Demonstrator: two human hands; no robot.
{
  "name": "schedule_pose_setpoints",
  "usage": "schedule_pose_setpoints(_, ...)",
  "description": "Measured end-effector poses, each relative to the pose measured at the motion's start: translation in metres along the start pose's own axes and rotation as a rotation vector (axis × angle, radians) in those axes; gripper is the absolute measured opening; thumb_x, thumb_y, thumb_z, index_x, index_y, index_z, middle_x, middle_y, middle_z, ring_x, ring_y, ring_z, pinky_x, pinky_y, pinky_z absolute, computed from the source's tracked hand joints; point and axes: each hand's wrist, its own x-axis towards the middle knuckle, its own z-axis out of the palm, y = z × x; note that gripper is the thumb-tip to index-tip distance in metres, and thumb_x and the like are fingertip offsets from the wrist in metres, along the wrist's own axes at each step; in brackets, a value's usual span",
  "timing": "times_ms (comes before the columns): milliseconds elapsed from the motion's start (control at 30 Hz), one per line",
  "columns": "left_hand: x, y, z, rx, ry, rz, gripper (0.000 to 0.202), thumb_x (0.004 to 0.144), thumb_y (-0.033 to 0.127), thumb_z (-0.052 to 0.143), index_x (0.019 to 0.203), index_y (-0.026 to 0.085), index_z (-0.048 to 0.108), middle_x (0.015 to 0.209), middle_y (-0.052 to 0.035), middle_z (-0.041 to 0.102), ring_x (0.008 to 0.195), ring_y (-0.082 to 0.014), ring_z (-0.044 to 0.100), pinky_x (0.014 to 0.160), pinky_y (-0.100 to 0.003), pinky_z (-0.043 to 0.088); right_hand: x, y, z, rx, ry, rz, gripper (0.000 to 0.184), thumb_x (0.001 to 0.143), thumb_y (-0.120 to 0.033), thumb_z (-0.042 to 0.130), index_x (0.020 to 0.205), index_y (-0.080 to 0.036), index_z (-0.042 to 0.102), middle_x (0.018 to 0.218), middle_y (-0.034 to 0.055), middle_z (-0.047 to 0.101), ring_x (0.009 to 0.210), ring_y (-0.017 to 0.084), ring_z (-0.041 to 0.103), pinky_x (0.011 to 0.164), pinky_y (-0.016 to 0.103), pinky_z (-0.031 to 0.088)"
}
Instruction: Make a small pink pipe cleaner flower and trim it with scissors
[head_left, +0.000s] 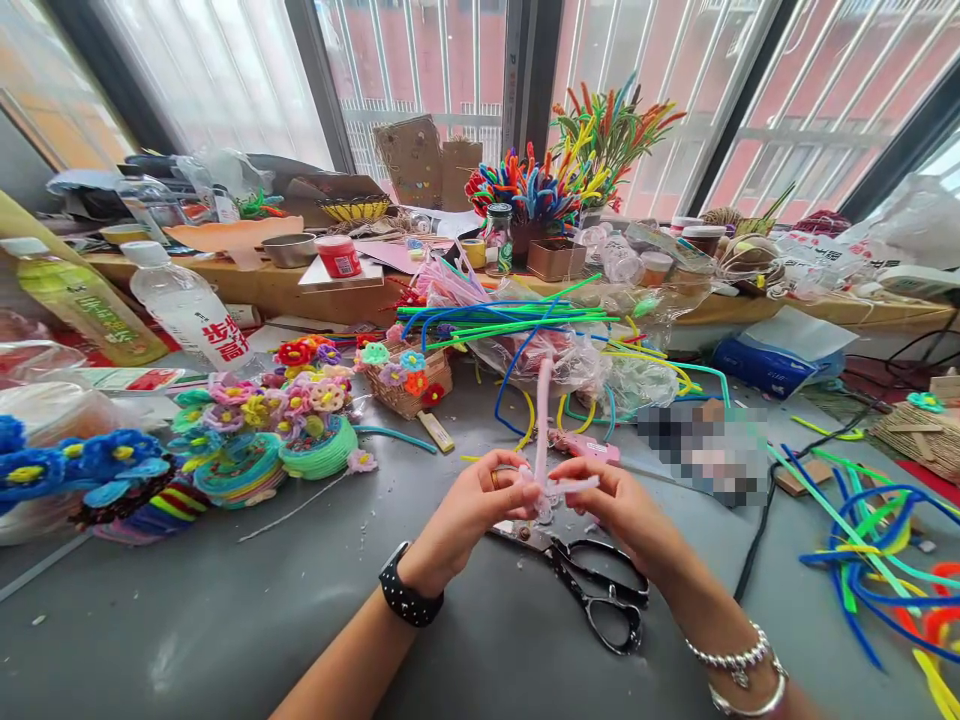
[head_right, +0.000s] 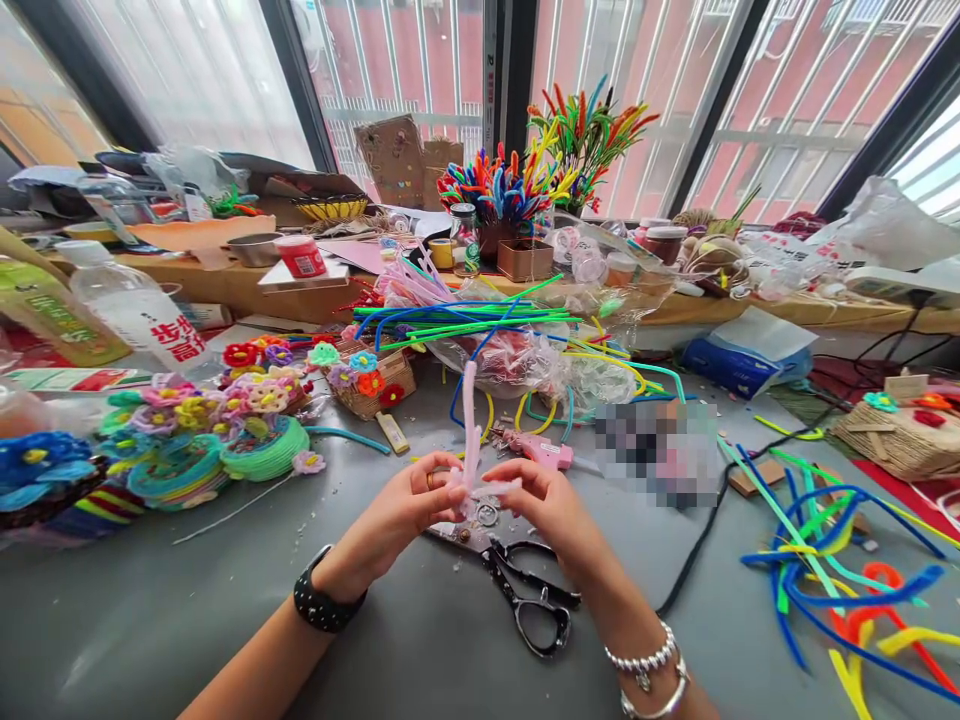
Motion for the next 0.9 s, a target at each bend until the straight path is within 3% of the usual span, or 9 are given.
schedule_pose_setpoints(100,0.001,-0.003,0.002,-0.091,0.059,0.037,0.029,0.062,0.025,0.068,0.081,0.015,0.048,0.067,0.002,0.059,0.06,-0.0073,0.056,0.064,-0.022,0.043,-0.002,-0.001,0.002,0.023,-0.066,-0.069,0.021,0.067,-0.029,0.066,0.085,-0.019,0.063,0.081,-0.0001,0.061,0.067,0.01,0.049,0.06,0.02,0.037)
schedule_pose_setpoints(300,0.001,-0.008,0.012,-0.091,0.09,0.0,0.035,0.058,0.024,0.071,0.085,0.015,0.05,0.072,0.0004,0.06,0.063,-0.0097,0.058,0.066,-0.025,0.045,0.001,0.003,0.011,0.262,0.076,-0.105,0.017,0.068,-0.032,0.066,0.069,-0.016,0.062,0.069,-0.0016,0.058,0.06,0.006,0.046,0.061,0.018,0.039)
schedule_pose_setpoints(433,0.0,-0.009,0.012,-0.129,0.112,0.011,0.035,0.061,0.023,0.069,0.087,0.015,0.048,0.069,0.001,0.06,0.064,-0.0091,0.058,0.065,-0.024,0.045,0.003,0.007,0.018,0.44,0.062,-0.064,0.019,0.067,-0.032,0.067,0.07,-0.016,0.057,0.067,-0.0021,0.059,0.057,0.005,0.048,0.06,0.017,0.041)
schedule_pose_setpoints(533,0.0,-0.01,0.012,-0.135,0.131,0.014,0.036,0.058,0.024,0.071,0.085,0.015,0.048,0.064,0.0027,0.059,0.059,-0.0086,0.057,0.063,-0.024,0.045,0.004,0.008,0.021,0.45,0.117,-0.074,0.02,0.067,-0.03,0.067,0.072,-0.018,0.052,0.062,-0.0037,0.058,0.054,0.005,0.05,0.057,0.017,0.042)
schedule_pose_setpoints(633,0.001,-0.01,0.014,-0.126,0.148,0.025,0.037,0.056,0.025,0.072,0.082,0.015,0.048,0.06,0.0037,0.059,0.057,-0.009,0.057,0.061,-0.024,0.045,0.003,0.007,0.02,0.232,0.183,-0.189,0.018,0.07,-0.029,0.063,0.071,-0.018,0.05,0.06,-0.0037,0.057,0.054,0.007,0.051,0.055,0.018,0.043)
schedule_pose_setpoints(733,0.001,-0.01,0.014,-0.111,0.172,0.044,0.033,0.061,0.027,0.068,0.083,0.015,0.047,0.061,0.0038,0.058,0.057,-0.0085,0.056,0.062,-0.024,0.046,-0.001,0.003,0.015,-0.151,0.219,-0.342,0.011,0.074,-0.026,0.059,0.073,-0.018,0.052,0.063,-0.0025,0.056,0.057,0.009,0.052,0.056,0.02,0.043)
schedule_pose_setpoints(833,0.001,-0.008,0.013,-0.056,0.194,0.066,0.03,0.065,0.029,0.065,0.085,0.015,0.046,0.062,0.0034,0.058,0.055,-0.0074,0.055,0.062,-0.024,0.046,-0.004,0.001,0.009,-0.557,0.208,-0.526,0.001,0.076,-0.019,0.054,0.076,-0.018,0.055,0.067,-0.0005,0.058,0.059,0.01,0.052,0.058,0.022,0.043)
schedule_pose_setpoints(900,0.001,-0.007,0.012,0.0,0.211,0.078,0.032,0.065,0.029,0.064,0.087,0.015,0.046,0.059,0.0038,0.057,0.053,-0.0073,0.054,0.06,-0.023,0.046,-0.006,0.0,0.007,-0.756,0.168,-0.665,0.007,0.077,-0.014,0.05,0.078,-0.018,0.056,0.07,0.0014,0.059,0.063,0.012,0.053,0.061,0.023,0.043)
